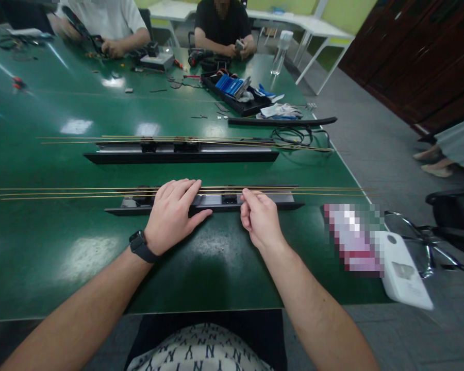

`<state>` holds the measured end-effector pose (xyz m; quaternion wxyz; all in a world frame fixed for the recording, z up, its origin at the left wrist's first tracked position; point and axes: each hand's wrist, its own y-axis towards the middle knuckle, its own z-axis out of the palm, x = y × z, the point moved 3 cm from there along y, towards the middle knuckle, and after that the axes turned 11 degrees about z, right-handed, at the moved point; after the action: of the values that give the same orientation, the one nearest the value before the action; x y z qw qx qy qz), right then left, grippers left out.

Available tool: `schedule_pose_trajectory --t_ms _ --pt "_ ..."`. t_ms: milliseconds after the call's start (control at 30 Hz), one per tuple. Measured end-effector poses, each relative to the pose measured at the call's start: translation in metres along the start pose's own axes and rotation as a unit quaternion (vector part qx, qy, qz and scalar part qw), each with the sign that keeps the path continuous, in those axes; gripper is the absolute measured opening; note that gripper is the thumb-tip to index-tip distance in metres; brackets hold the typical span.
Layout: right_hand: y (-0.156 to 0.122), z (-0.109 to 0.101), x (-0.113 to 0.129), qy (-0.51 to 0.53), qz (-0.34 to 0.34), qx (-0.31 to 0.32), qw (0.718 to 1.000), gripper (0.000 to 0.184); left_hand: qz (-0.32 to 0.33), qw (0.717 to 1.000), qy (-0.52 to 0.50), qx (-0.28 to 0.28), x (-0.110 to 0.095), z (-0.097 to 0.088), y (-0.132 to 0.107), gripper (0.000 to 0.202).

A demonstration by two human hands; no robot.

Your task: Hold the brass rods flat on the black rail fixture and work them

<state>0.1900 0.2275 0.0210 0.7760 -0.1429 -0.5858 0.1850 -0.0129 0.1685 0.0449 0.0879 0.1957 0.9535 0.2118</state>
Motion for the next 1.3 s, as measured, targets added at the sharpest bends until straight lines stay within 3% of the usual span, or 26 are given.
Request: schedule_pose_trajectory --t_ms 700,1300 --pt "0.0021 -0.0013 -0.0013 -0.035 -0.003 0.007 0.999 0.031 -0.002 1.0 -0.001 0.0 -0.001 0.0004 -0.0005 0.062" --pt "-0.0007 -0.0001 0.0006 0.003 0.0 -0.008 1.0 0.028 0.0 1.0 -0.002 0.002 -0.0009 0.0 -0.0007 0.061"
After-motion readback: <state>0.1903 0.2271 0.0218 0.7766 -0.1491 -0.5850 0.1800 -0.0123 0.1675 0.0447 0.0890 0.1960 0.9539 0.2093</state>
